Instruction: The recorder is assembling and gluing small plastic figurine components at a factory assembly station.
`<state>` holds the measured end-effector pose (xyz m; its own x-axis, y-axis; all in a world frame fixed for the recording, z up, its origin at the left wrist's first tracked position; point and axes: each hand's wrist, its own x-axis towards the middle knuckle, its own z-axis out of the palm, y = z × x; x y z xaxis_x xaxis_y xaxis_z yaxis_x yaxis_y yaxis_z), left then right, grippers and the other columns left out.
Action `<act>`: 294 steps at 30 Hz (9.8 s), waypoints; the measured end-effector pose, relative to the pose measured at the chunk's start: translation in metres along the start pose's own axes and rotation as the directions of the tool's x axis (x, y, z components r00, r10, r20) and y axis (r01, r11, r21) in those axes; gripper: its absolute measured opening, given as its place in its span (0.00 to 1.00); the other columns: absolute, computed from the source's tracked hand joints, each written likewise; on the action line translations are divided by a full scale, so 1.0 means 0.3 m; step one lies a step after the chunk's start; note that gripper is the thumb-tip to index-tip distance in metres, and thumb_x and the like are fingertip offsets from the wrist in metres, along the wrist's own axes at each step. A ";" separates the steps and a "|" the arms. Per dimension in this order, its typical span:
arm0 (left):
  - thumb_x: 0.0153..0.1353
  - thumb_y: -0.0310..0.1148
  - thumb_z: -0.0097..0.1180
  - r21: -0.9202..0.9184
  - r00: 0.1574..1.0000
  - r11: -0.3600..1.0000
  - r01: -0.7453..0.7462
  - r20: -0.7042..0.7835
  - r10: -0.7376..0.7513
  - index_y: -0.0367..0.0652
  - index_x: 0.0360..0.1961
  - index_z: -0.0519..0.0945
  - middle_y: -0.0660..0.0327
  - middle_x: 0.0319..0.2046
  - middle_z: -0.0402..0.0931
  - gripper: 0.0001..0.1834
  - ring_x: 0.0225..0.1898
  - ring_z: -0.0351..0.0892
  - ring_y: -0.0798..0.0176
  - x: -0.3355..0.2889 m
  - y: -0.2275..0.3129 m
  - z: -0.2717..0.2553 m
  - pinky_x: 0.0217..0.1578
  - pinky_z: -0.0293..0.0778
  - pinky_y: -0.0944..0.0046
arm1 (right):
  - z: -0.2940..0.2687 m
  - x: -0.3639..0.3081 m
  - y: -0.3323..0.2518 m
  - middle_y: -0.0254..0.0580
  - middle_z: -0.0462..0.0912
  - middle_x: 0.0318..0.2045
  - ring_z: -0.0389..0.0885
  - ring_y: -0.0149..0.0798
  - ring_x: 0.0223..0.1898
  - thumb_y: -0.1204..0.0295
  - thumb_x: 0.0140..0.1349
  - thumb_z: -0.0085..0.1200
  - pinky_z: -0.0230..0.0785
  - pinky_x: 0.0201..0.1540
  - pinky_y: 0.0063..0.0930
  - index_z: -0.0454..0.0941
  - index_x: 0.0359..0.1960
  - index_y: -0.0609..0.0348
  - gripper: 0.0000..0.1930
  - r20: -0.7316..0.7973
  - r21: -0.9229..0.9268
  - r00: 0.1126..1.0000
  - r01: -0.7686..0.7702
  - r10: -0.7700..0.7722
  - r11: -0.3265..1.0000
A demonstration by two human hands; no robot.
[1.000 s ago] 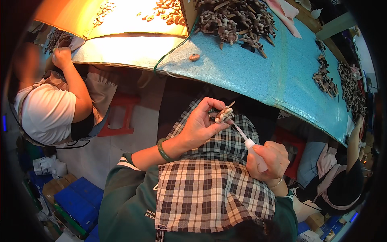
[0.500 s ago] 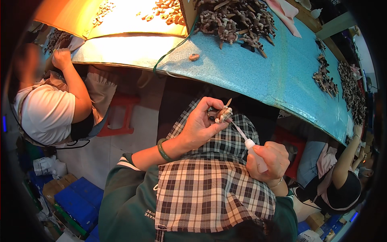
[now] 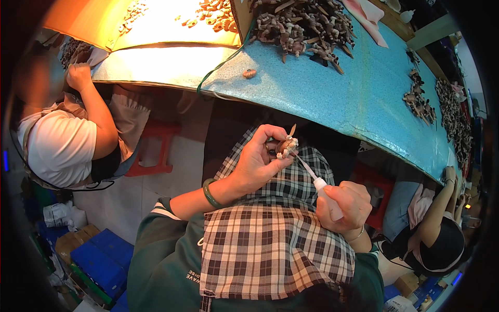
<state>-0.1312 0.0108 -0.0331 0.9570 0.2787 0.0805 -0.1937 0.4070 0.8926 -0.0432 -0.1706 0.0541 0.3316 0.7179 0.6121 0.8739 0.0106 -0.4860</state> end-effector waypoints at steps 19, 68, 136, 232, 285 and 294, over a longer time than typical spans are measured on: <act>0.58 0.18 0.54 -0.321 0.971 0.917 0.236 0.036 -0.237 0.39 0.48 0.65 0.56 0.45 0.69 0.18 0.47 0.78 0.58 0.006 0.022 -0.010 0.47 0.78 0.62 | -0.024 -0.013 -0.011 0.39 0.75 0.17 0.71 0.37 0.14 0.75 0.49 0.59 0.62 0.17 0.25 0.74 0.37 0.63 0.12 0.025 -0.044 0.997 -0.067 0.068 0.997; 0.54 0.17 0.54 -0.352 0.953 0.886 0.303 0.083 -0.293 0.41 0.46 0.64 0.55 0.49 0.66 0.20 0.48 0.77 0.50 -0.005 0.015 -0.014 0.46 0.80 0.59 | 0.012 -0.002 -0.002 0.31 0.70 0.15 0.65 0.28 0.10 0.78 0.43 0.62 0.55 0.12 0.20 0.76 0.37 0.62 0.16 -0.008 0.020 1.000 0.004 -0.004 1.000; 0.60 0.20 0.53 -0.326 0.974 0.933 -0.155 -0.210 0.089 0.39 0.48 0.65 0.56 0.47 0.67 0.16 0.45 0.77 0.61 -0.124 0.195 -0.250 0.45 0.78 0.64 | 0.377 0.450 0.265 0.42 0.79 0.29 0.77 0.39 0.29 0.80 0.55 0.54 0.72 0.32 0.28 0.78 0.38 0.63 0.09 0.289 -0.152 0.953 -0.045 0.088 0.987; 0.46 0.22 0.64 0.764 0.937 0.544 -0.347 0.260 0.233 0.39 0.38 0.74 0.56 0.37 0.75 0.17 0.41 0.74 0.51 0.481 0.004 0.221 0.44 0.68 0.58 | -0.188 0.169 0.537 0.36 0.82 0.30 0.76 0.26 0.31 0.73 0.57 0.57 0.68 0.33 0.20 0.81 0.34 0.63 0.06 0.173 0.298 0.758 -0.649 0.629 0.700; 0.49 0.13 0.57 0.680 0.911 0.609 -0.408 0.264 0.316 0.40 0.41 0.77 0.57 0.36 0.72 0.17 0.36 0.77 0.60 0.497 -0.010 0.253 0.35 0.75 0.67 | -0.076 0.063 0.481 0.48 0.81 0.39 0.82 0.43 0.40 0.89 0.52 0.53 0.76 0.41 0.28 0.79 0.39 0.62 0.13 -0.267 0.085 0.926 -0.252 0.266 0.964; 0.48 0.14 0.57 0.740 0.854 0.439 -0.509 0.370 0.365 0.40 0.39 0.76 0.56 0.36 0.72 0.16 0.32 0.77 0.56 0.485 -0.019 0.244 0.31 0.75 0.65 | -0.071 0.045 0.460 0.46 0.81 0.41 0.81 0.44 0.42 0.90 0.51 0.50 0.74 0.47 0.32 0.78 0.40 0.62 0.16 -0.233 -0.101 0.961 -0.179 0.152 0.979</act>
<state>0.0250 -0.0145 0.0059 0.8265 0.0649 0.5591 -0.4121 -0.6069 0.6796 0.0896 -0.1743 0.0087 0.5339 0.5290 0.6597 0.8317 -0.1880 -0.5223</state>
